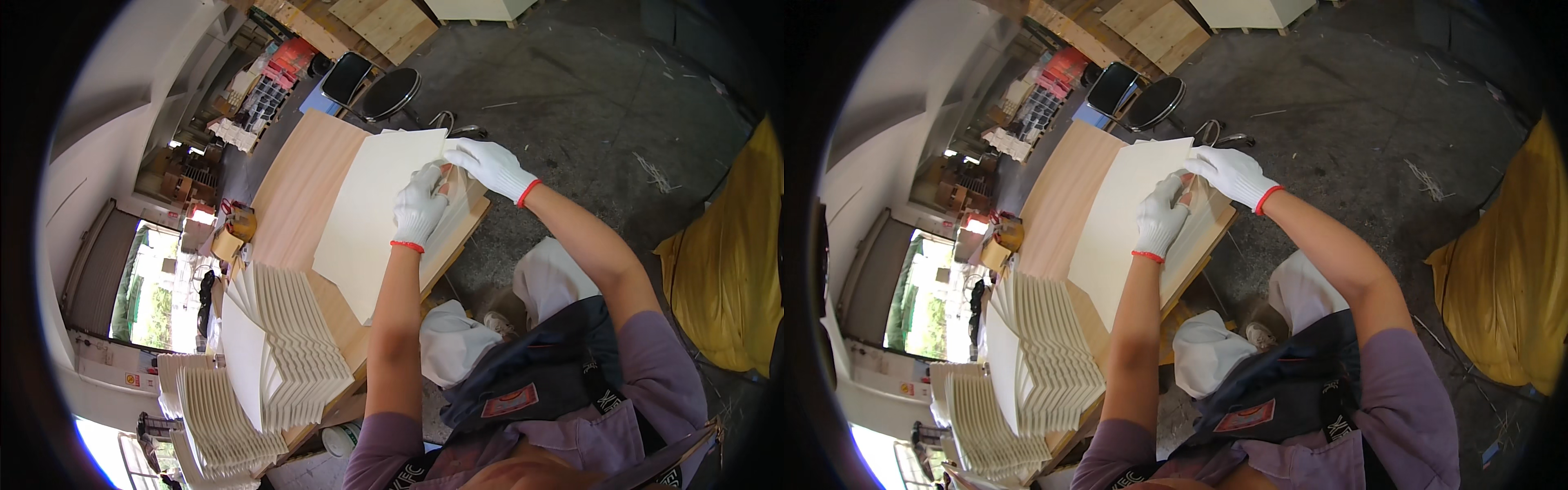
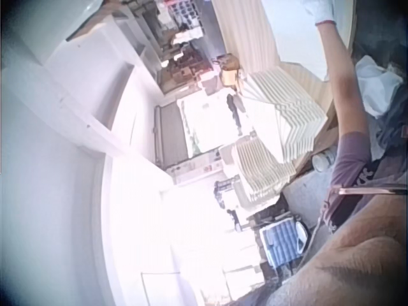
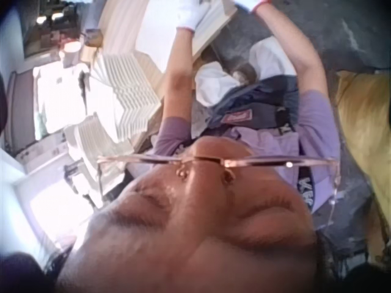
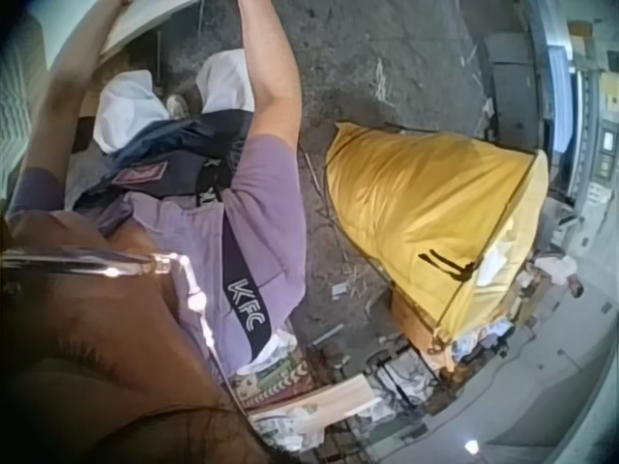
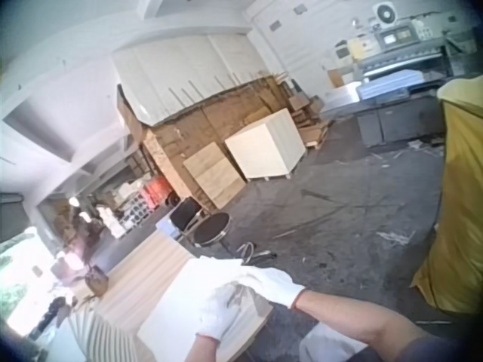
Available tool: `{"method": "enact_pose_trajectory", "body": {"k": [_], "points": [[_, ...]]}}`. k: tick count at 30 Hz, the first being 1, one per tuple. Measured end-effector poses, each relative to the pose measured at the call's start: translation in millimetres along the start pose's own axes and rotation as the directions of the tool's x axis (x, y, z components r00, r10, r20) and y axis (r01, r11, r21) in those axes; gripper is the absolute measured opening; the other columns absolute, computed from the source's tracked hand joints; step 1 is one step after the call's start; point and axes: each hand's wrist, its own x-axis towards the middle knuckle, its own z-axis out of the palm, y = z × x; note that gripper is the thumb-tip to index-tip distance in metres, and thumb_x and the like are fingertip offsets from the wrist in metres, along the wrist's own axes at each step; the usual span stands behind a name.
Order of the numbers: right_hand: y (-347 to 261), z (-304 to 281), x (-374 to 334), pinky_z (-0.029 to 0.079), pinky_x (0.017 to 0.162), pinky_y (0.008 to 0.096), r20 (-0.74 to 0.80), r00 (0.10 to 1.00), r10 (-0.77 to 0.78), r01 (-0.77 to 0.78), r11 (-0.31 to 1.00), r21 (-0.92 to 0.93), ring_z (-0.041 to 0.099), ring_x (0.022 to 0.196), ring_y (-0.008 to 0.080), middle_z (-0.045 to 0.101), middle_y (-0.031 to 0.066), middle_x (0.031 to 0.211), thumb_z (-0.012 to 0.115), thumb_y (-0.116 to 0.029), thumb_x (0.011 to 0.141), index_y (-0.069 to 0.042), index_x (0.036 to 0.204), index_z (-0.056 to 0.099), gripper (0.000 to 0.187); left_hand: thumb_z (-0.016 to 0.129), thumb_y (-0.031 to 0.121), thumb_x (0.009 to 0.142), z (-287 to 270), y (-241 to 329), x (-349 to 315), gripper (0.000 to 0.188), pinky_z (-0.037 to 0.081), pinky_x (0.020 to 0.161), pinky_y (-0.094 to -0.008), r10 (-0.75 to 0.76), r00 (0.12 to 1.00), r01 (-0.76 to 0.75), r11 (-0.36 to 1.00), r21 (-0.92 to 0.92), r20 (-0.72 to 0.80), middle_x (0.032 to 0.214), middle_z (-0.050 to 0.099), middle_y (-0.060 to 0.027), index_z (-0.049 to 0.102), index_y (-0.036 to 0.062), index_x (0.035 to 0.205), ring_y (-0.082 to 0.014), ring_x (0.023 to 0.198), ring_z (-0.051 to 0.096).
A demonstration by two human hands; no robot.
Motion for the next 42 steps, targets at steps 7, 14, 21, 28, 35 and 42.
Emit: {"method": "enact_pose_trajectory", "body": {"k": [7,14,21,28,35,42], "points": [[2,8,-6,0.049,0.077,0.0468,-0.024,0.982,0.185,-0.185,0.982,0.036,0.067,0.087,0.0357,0.069,0.0143,0.087,0.04,-0.054,0.102,-0.015,0.121,0.066,0.051,0.068,0.012,0.093,1,-4,-2,0.032,0.051,0.097,-0.0304,0.001,1.0,0.002,0.956,-0.295,0.012,0.123,0.072,-0.0099,0.069,0.0076,0.125,-0.0192,0.112,0.068],[2,9,-6,0.049,0.079,0.0488,-0.038,0.985,0.17,-0.169,0.985,0.033,0.067,0.092,0.0385,0.071,0.0166,0.093,0.04,-0.054,0.102,-0.014,0.121,0.066,0.051,0.07,0.014,0.093,1,-5,-3,0.034,0.051,0.096,-0.0307,0.003,1.0,-0.007,0.951,-0.31,-0.013,0.122,0.072,-0.0107,0.068,0.0083,0.127,-0.0202,0.111,0.068],[0,11,-5,0.049,0.082,0.05,-0.04,0.984,0.173,-0.175,0.984,-0.041,0.066,0.098,0.0404,0.071,0.0186,0.103,0.04,-0.054,0.103,-0.013,0.119,0.065,0.05,0.071,0.024,0.092,1,-4,-6,0.031,0.053,0.083,-0.0376,0.11,0.985,-0.139,0.96,-0.243,-0.13,0.106,0.07,-0.0113,0.069,0.0202,0.123,-0.0291,0.095,0.07],[3,13,-6,0.049,0.083,0.0492,-0.057,0.982,0.18,-0.181,0.983,-0.014,0.066,0.1,0.0406,0.071,0.0186,0.105,0.04,-0.054,0.104,-0.013,0.119,0.065,0.05,0.076,0.021,0.087,-2,7,-9,0.036,0.053,0.08,-0.0359,-0.003,1.0,0.001,0.984,-0.177,-0.012,0.097,0.066,-0.0092,0.069,0.0199,0.122,-0.027,0.085,0.067],[-7,7,-9,0.049,0.082,0.0497,-0.04,0.978,0.202,-0.204,0.979,-0.03,0.066,0.098,0.0409,0.071,0.0187,0.102,0.04,-0.055,0.103,-0.011,0.114,0.064,0.051,0.069,0.021,0.092,-2,7,-10,0.03,0.052,0.082,-0.0386,-0.057,0.998,0.048,0.961,-0.273,-0.027,0.103,0.068,-0.0117,0.069,0.0213,0.123,-0.0323,0.091,0.068],[3,11,-8,0.048,0.081,0.0507,-0.053,0.98,0.193,-0.195,0.98,-0.038,0.065,0.097,0.0418,0.071,0.0187,0.1,0.04,-0.055,0.103,-0.012,0.111,0.063,0.05,0.072,0.025,0.091,1,6,-10,0.031,0.053,0.085,-0.0405,0.063,0.997,-0.066,0.994,-0.084,-0.04,0.109,0.069,-0.0112,0.07,0.0238,0.122,-0.0333,0.095,0.068]]}}
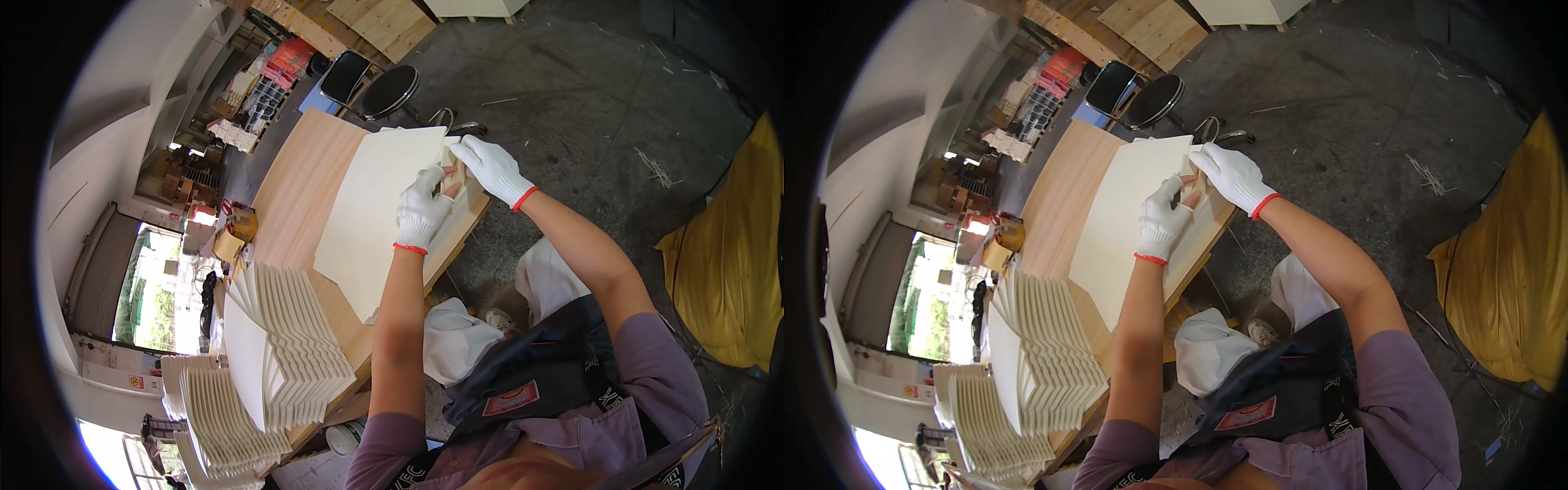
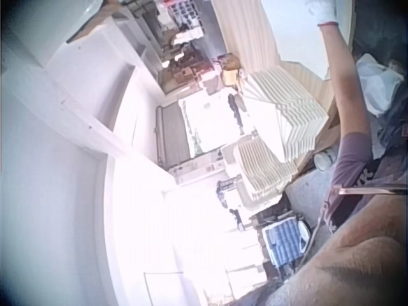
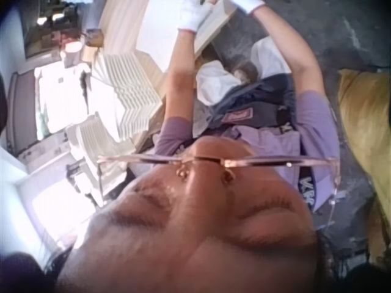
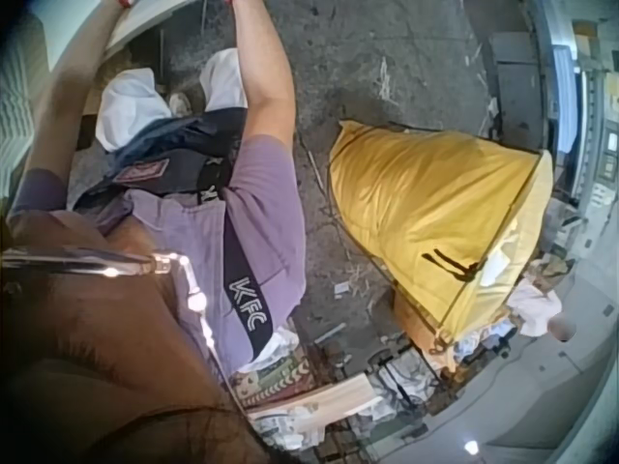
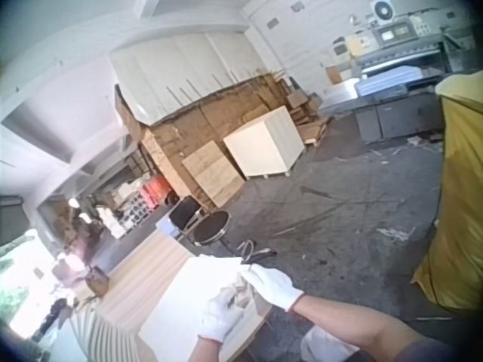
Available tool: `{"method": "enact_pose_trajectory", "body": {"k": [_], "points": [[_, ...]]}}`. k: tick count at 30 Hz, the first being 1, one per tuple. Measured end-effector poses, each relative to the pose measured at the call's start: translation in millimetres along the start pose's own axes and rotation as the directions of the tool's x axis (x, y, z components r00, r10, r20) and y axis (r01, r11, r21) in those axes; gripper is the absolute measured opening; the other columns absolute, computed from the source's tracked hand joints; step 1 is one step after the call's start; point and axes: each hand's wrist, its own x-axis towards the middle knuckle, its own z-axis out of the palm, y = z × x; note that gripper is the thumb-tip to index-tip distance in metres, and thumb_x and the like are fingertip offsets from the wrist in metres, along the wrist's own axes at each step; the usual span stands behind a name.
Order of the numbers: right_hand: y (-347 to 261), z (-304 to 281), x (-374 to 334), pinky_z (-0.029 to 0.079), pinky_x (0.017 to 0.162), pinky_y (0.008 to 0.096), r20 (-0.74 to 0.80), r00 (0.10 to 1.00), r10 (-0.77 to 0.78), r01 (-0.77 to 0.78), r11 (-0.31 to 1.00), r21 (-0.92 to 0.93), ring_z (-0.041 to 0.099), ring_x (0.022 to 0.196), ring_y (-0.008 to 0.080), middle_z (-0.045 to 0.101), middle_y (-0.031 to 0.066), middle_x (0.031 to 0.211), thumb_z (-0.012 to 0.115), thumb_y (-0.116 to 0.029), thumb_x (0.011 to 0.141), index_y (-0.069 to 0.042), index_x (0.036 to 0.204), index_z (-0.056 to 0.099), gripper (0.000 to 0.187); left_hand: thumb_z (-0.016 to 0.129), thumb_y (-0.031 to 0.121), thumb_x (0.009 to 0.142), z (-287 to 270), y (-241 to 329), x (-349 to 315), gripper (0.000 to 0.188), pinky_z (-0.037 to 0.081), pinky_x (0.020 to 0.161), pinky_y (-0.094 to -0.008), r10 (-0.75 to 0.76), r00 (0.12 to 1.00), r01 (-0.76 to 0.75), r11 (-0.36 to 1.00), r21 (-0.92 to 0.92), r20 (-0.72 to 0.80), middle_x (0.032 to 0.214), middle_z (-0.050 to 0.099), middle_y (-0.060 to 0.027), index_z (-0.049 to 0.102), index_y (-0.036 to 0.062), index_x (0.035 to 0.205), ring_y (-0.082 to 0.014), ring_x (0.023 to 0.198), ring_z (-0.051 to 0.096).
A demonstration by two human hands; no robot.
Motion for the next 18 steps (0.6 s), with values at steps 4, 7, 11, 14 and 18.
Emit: {"method": "enact_pose_trajectory", "body": {"k": [4,7,11,14,18], "points": [[0,2,0,0.048,0.081,0.0509,-0.014,1.0,-0.004,0.004,1.0,0.011,0.065,0.097,0.0421,0.07,0.0191,0.1,0.04,-0.056,0.103,-0.012,0.111,0.063,0.05,0.074,0.025,0.09,0,2,0,0.033,0.053,0.083,-0.038,-0.014,1.0,0.014,1.0,-0.002,-0.008,0.104,0.068,-0.0104,0.07,0.0222,0.123,-0.0306,0.09,0.067],[1,1,2,0.048,0.081,0.0509,0.002,1.0,0.01,-0.01,1.0,0.013,0.065,0.098,0.0423,0.07,0.0196,0.1,0.04,-0.056,0.103,-0.012,0.111,0.063,0.051,0.072,0.023,0.091,0,1,0,0.033,0.052,0.08,-0.0369,-0.003,1.0,0.003,1.0,-0.017,-0.017,0.097,0.067,-0.0117,0.07,0.0196,0.123,-0.0281,0.085,0.066],[-4,-2,-1,0.048,0.08,0.0511,0.009,0.999,0.032,-0.032,0.999,0.019,0.065,0.097,0.0424,0.07,0.0203,0.099,0.04,-0.058,0.102,-0.011,0.11,0.062,0.052,0.065,0.024,0.095,-2,7,-1,0.028,0.053,0.08,-0.0414,-0.074,0.997,0.073,0.996,-0.054,-0.017,0.101,0.067,-0.0116,0.07,0.0243,0.123,-0.0328,0.092,0.069],[-2,-1,0,0.047,0.08,0.0518,0.022,0.999,0.034,-0.034,0.999,0.02,0.065,0.096,0.0428,0.07,0.0207,0.097,0.04,-0.058,0.103,-0.009,0.106,0.06,0.053,0.061,0.023,0.098,1,0,-1,0.027,0.053,0.078,-0.041,-0.001,0.997,-0.003,0.999,-0.054,-0.082,0.099,0.067,-0.0122,0.069,0.0248,0.123,-0.0328,0.089,0.069],[4,2,2,0.047,0.079,0.0527,0.001,1.0,0.017,-0.017,1.0,0.024,0.065,0.094,0.0437,0.069,0.0212,0.095,0.04,-0.057,0.103,-0.008,0.104,0.058,0.053,0.064,0.022,0.096,2,-4,0,0.028,0.054,0.08,-0.0404,0.026,0.999,-0.028,0.998,-0.056,-0.034,0.102,0.067,-0.0115,0.069,0.0249,0.123,-0.0329,0.089,0.068]]}}
